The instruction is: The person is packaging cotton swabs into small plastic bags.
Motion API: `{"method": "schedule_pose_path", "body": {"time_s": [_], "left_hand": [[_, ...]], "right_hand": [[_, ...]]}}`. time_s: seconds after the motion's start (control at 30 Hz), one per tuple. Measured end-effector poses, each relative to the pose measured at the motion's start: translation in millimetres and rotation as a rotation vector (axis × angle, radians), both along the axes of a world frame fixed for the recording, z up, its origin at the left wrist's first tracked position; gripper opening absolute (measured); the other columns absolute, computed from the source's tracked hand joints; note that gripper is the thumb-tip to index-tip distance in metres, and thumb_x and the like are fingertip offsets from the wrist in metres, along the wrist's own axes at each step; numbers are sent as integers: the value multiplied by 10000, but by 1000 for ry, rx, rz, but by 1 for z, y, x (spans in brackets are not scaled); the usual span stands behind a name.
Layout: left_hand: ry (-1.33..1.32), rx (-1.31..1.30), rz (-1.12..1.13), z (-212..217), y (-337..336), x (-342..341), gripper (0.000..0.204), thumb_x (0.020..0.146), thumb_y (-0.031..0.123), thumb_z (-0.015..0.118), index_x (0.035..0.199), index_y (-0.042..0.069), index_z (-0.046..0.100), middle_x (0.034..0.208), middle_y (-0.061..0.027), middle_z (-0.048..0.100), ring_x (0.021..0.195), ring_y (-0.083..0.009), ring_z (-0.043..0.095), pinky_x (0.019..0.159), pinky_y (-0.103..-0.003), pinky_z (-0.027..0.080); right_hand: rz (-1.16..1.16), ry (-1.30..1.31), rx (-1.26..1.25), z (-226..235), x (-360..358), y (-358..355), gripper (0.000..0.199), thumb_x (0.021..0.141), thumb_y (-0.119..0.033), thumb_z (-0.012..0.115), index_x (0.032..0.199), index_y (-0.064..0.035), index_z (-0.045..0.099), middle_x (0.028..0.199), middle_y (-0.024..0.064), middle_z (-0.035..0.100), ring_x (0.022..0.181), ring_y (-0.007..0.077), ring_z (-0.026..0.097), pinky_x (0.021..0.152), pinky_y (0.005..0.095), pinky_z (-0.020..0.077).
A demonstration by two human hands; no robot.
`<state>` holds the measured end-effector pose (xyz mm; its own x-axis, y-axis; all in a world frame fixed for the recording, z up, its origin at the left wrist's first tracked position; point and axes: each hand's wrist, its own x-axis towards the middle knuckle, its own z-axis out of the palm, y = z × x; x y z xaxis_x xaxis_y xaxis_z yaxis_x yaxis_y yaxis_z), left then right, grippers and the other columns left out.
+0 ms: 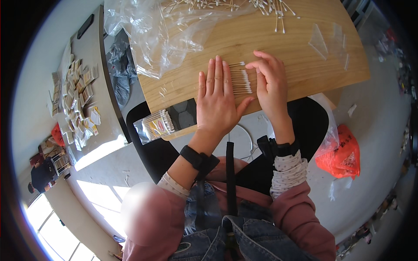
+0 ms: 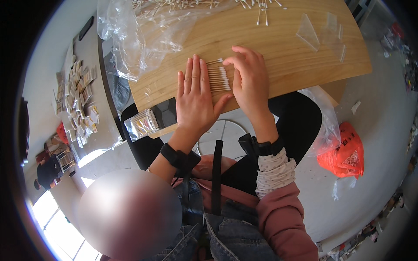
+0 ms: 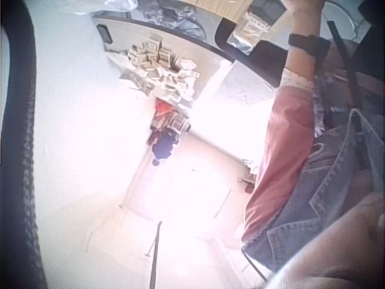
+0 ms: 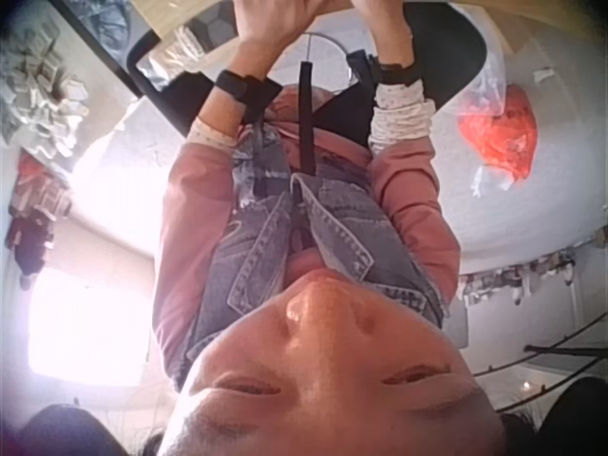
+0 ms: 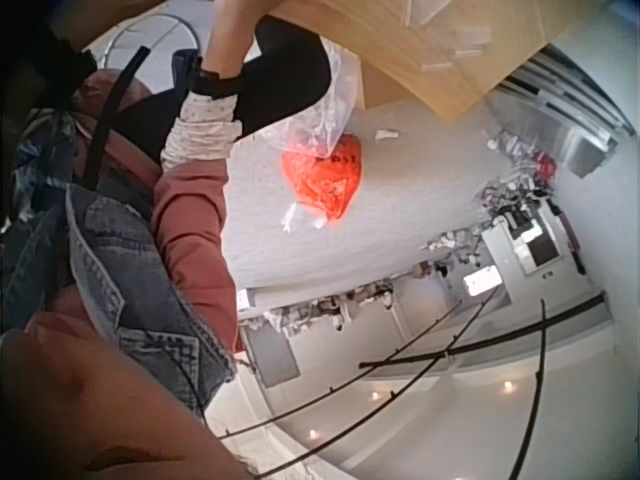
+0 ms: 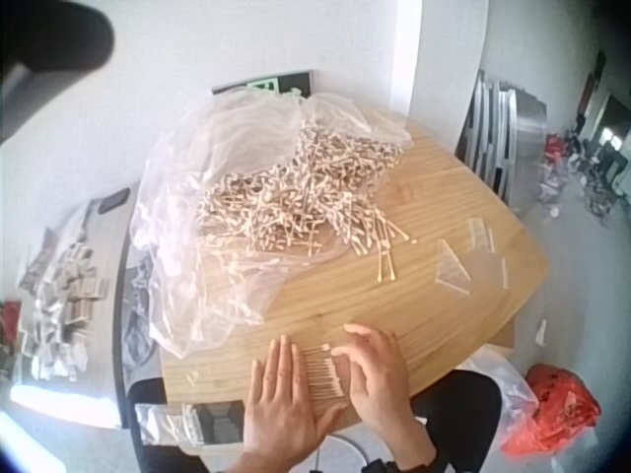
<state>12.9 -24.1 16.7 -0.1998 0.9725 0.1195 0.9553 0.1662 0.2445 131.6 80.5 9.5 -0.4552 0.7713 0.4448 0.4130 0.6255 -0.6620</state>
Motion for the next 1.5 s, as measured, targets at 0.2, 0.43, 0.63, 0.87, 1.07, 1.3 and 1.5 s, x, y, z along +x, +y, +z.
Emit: {"method": "schedule_pose_path", "body": {"time_s": [0.2, 0.43, 0.63, 0.87, 1.07, 1.3, 1.5], "left_hand": [[-6, 13, 3, 0, 0, 0, 978, 905, 638, 514, 1513, -75, 232, 1589, -238, 244, 1501, -346, 196, 1202, -502, 164], [-25, 27, 2, -1, 0, 0, 965, 904, 615, 540, 1512, -70, 236, 1585, -235, 255, 1498, -346, 206, 1202, -506, 168], [-36, 98, 25, 3, -5, 0, 969, 898, 615, 546, 1498, -90, 260, 1590, -240, 245, 1504, -352, 186, 1209, -497, 145], [-7, 46, -33, 4, -4, 0, 1005, 882, 663, 525, 1493, -96, 275, 1590, -242, 244, 1507, -351, 176, 1210, -499, 135], [16, 4, -56, 0, -1, 1, 1036, 872, 698, 495, 1489, -105, 280, 1584, -245, 254, 1506, -349, 176, 1214, -497, 126], [25, -14, -68, 1, -2, 1, 1091, 837, 737, 491, 1482, -119, 282, 1579, -257, 255, 1505, -362, 172, 1211, -494, 142], [-18, -13, -88, 3, -6, 2, 1099, 834, 720, 521, 1488, -122, 253, 1581, -273, 235, 1499, -389, 176, 1202, -516, 145]], "right_hand": [[-3, -11, -8, 2, -1, -1, 284, 778, 101, 573, 967, -90, 664, 1165, 110, 625, 1081, 337, 564, 906, 422, 472], [-7, 4, -6, 2, -1, 0, 283, 812, 88, 575, 1005, -95, 671, 1162, 114, 625, 1079, 335, 564, 907, 423, 472], [13, 260, -179, 6, 5, -2, 253, 841, 72, 593, 1046, -65, 652, 1129, 108, 632, 1065, 306, 573, 902, 376, 470], [121, 156, -272, 23, 22, -9, 224, 789, 53, 655, 984, -53, 626, 903, 66, 640, 873, 254, 608, 794, 357, 486], [198, 32, -236, 20, 26, -8, 207, 812, 102, 632, 978, -15, 595, 908, 73, 587, 842, 173, 628, 761, 282, 522], [193, 5, -265, 21, 25, -8, 193, 812, 98, 638, 965, -11, 590, 898, 82, 584, 823, 184, 628, 747, 281, 527], [222, 21, -136, 24, 18, -9, 211, 761, 69, 663, 912, -58, 589, 803, 61, 612, 774, 249, 605, 663, 364, 500]]}}
